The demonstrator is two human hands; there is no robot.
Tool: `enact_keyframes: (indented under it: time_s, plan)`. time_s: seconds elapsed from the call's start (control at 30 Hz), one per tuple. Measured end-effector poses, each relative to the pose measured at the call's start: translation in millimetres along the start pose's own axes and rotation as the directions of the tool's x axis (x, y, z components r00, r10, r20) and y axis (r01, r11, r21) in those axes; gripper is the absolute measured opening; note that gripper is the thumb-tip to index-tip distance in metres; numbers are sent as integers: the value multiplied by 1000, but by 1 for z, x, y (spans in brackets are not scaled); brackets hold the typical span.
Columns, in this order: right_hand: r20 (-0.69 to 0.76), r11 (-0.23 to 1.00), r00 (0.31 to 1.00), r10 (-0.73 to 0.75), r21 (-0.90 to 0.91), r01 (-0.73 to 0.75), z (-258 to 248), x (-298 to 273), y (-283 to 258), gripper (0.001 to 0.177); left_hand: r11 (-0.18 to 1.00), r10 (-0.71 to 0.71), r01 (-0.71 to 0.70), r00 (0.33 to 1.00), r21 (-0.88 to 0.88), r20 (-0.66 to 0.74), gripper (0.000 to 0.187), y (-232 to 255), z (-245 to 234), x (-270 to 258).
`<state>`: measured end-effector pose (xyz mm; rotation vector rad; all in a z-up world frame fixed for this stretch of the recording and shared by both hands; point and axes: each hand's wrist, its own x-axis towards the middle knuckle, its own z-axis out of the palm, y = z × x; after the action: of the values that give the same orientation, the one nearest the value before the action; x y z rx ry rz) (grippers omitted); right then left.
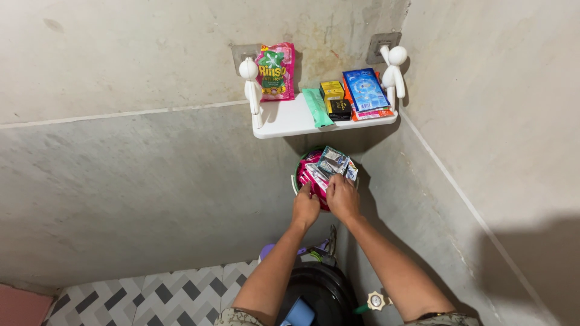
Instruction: Organize various household product packets on a wall-mounted shelf.
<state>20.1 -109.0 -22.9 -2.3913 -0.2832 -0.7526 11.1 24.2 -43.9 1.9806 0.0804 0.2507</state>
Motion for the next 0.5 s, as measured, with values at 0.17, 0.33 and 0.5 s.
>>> enact_keyframes:
  time_s: [0.17,0.33,0.5]
  plan:
    - [1,985,997,80,150,-79,1,6,-4,8,999,-34,36,999,-38,30,53,3,-1,-1]
    - [-43,948,995,91,310,-73,16,9,11,7,992,-102,107,992,-71,73,58,21,-10,-9]
    - [331,401,845,419,768,-499,36,12,45,12,999,-19,20,1000,-26,24,56,-2,2,-1]
